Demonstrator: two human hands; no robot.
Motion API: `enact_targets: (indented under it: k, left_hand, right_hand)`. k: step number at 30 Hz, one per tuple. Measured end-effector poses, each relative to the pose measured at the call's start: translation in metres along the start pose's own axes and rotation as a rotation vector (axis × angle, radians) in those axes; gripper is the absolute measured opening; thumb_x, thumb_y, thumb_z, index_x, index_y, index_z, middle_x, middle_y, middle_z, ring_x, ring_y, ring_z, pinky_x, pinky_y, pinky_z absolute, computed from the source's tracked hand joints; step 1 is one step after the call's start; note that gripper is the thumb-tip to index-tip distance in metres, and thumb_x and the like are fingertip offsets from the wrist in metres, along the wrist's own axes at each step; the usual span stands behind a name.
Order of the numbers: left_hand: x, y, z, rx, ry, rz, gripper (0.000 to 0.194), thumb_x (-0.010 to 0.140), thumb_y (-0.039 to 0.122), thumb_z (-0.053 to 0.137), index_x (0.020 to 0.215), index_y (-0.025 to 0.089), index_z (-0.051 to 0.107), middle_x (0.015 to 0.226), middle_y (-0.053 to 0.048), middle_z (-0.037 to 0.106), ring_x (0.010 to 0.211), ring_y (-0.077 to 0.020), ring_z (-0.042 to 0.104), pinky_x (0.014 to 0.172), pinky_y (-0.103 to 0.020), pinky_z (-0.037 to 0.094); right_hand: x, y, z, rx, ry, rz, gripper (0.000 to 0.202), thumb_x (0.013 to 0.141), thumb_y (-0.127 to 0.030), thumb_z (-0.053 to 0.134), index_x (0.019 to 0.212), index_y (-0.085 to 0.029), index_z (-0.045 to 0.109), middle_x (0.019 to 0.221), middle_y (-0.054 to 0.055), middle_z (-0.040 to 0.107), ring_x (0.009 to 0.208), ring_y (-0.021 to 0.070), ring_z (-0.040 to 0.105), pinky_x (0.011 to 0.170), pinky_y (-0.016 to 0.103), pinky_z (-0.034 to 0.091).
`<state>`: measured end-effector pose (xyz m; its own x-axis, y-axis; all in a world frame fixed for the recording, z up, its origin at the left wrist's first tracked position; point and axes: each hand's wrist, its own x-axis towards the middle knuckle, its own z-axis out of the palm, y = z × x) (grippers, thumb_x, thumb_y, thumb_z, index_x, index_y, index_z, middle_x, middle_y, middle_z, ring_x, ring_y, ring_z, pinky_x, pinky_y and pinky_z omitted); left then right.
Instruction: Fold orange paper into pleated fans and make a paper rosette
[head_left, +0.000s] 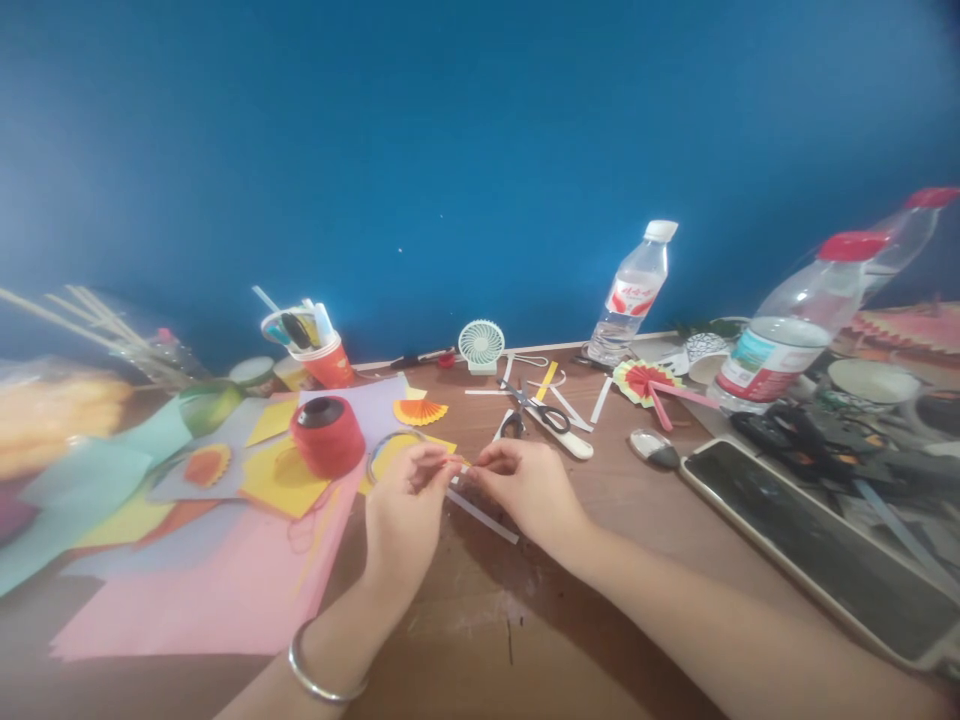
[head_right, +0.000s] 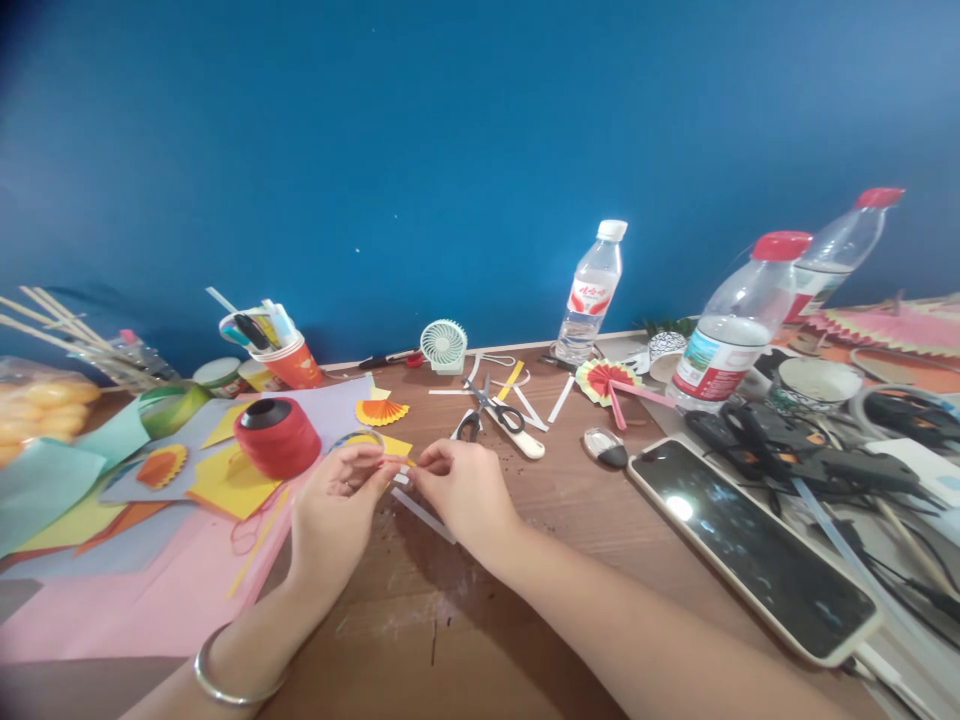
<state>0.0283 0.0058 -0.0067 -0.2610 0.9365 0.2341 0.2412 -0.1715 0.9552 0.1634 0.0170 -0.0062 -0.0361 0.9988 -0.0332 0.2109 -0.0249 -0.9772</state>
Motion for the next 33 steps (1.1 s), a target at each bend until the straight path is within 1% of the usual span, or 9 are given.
enact_targets:
  k: [3, 6, 10, 12, 14, 16, 20, 27, 33]
  left_hand:
    - [0.004, -0.003, -0.001, 0.018, 0.036, -0.018, 0.018, 0.064, 0.022, 0.067, 0.079, 0.019, 0.06, 0.076, -0.003, 0.065, 0.069, -0.0164, 0.064, 0.067, -0.027, 0.05]
    - [0.008, -0.006, -0.001, -0.051, 0.036, -0.088, 0.023, 0.063, 0.025, 0.068, 0.082, 0.017, 0.058, 0.075, -0.002, 0.062, 0.061, -0.0156, 0.064, 0.061, -0.029, 0.053]
    - [0.01, -0.008, 0.0, -0.1, 0.004, -0.126, 0.027, 0.062, 0.028, 0.069, 0.083, 0.016, 0.055, 0.073, -0.001, 0.06, 0.059, -0.0158, 0.063, 0.058, -0.031, 0.055]
    - [0.01, -0.007, 0.001, -0.086, 0.0, -0.106, 0.026, 0.063, 0.028, 0.068, 0.082, 0.017, 0.055, 0.073, -0.001, 0.06, 0.061, -0.0162, 0.064, 0.058, -0.03, 0.055]
    - [0.009, -0.005, 0.0, -0.062, 0.013, -0.076, 0.025, 0.064, 0.028, 0.068, 0.082, 0.017, 0.055, 0.074, -0.002, 0.061, 0.06, -0.0164, 0.065, 0.058, -0.029, 0.055]
    - [0.01, -0.004, -0.001, -0.043, 0.027, -0.059, 0.024, 0.064, 0.028, 0.068, 0.082, 0.017, 0.056, 0.074, -0.002, 0.062, 0.059, -0.0162, 0.065, 0.056, -0.027, 0.054]
    - [0.013, -0.005, -0.003, -0.081, 0.016, -0.082, 0.026, 0.064, 0.029, 0.068, 0.083, 0.016, 0.055, 0.073, -0.002, 0.062, 0.059, -0.0166, 0.065, 0.055, -0.026, 0.054]
    - [0.014, -0.008, -0.003, -0.128, 0.025, -0.116, 0.028, 0.062, 0.028, 0.069, 0.083, 0.016, 0.055, 0.072, -0.002, 0.063, 0.056, -0.0156, 0.065, 0.055, -0.027, 0.054]
    - [0.013, -0.005, -0.003, -0.11, 0.042, -0.107, 0.028, 0.062, 0.028, 0.069, 0.083, 0.015, 0.056, 0.071, -0.002, 0.062, 0.056, -0.0153, 0.065, 0.054, -0.025, 0.054]
  right_hand:
    - [0.003, 0.003, 0.002, 0.16, -0.078, 0.031, 0.011, 0.066, -0.028, 0.06, 0.069, -0.017, 0.058, 0.058, 0.0, 0.062, 0.048, 0.0121, 0.056, 0.045, 0.021, 0.043]
    - [0.006, 0.005, 0.002, 0.215, -0.113, 0.037, 0.008, 0.066, -0.023, 0.059, 0.07, -0.016, 0.057, 0.058, 0.001, 0.062, 0.049, 0.0122, 0.057, 0.046, 0.022, 0.044]
    - [0.006, 0.004, -0.001, 0.131, -0.109, 0.015, 0.007, 0.067, -0.024, 0.058, 0.069, -0.017, 0.056, 0.057, 0.0, 0.062, 0.048, 0.0127, 0.058, 0.045, 0.021, 0.044]
    - [0.006, 0.004, -0.003, 0.008, -0.09, -0.034, 0.007, 0.068, -0.025, 0.058, 0.067, -0.018, 0.057, 0.056, 0.0, 0.063, 0.048, 0.0131, 0.058, 0.044, 0.021, 0.042]
    - [0.005, 0.005, -0.005, -0.118, -0.073, -0.083, 0.012, 0.07, -0.027, 0.057, 0.062, -0.018, 0.058, 0.054, 0.0, 0.063, 0.047, 0.0131, 0.057, 0.045, 0.021, 0.041]
    - [0.005, 0.006, -0.006, -0.175, -0.081, -0.119, 0.017, 0.072, -0.03, 0.055, 0.059, -0.019, 0.058, 0.054, 0.0, 0.063, 0.047, 0.0131, 0.057, 0.046, 0.021, 0.041]
    - [0.007, 0.008, -0.006, -0.124, -0.123, -0.149, 0.016, 0.074, -0.029, 0.053, 0.062, -0.019, 0.058, 0.056, 0.0, 0.064, 0.048, 0.0129, 0.058, 0.047, 0.021, 0.042]
    - [0.009, 0.008, -0.005, -0.01, -0.166, -0.097, 0.016, 0.072, -0.028, 0.052, 0.06, -0.018, 0.054, 0.052, -0.001, 0.061, 0.045, 0.0112, 0.055, 0.045, 0.021, 0.043]
    - [0.007, 0.009, -0.005, -0.032, -0.169, -0.104, 0.016, 0.072, -0.029, 0.054, 0.061, -0.018, 0.055, 0.052, 0.0, 0.061, 0.045, 0.0118, 0.054, 0.043, 0.021, 0.042]
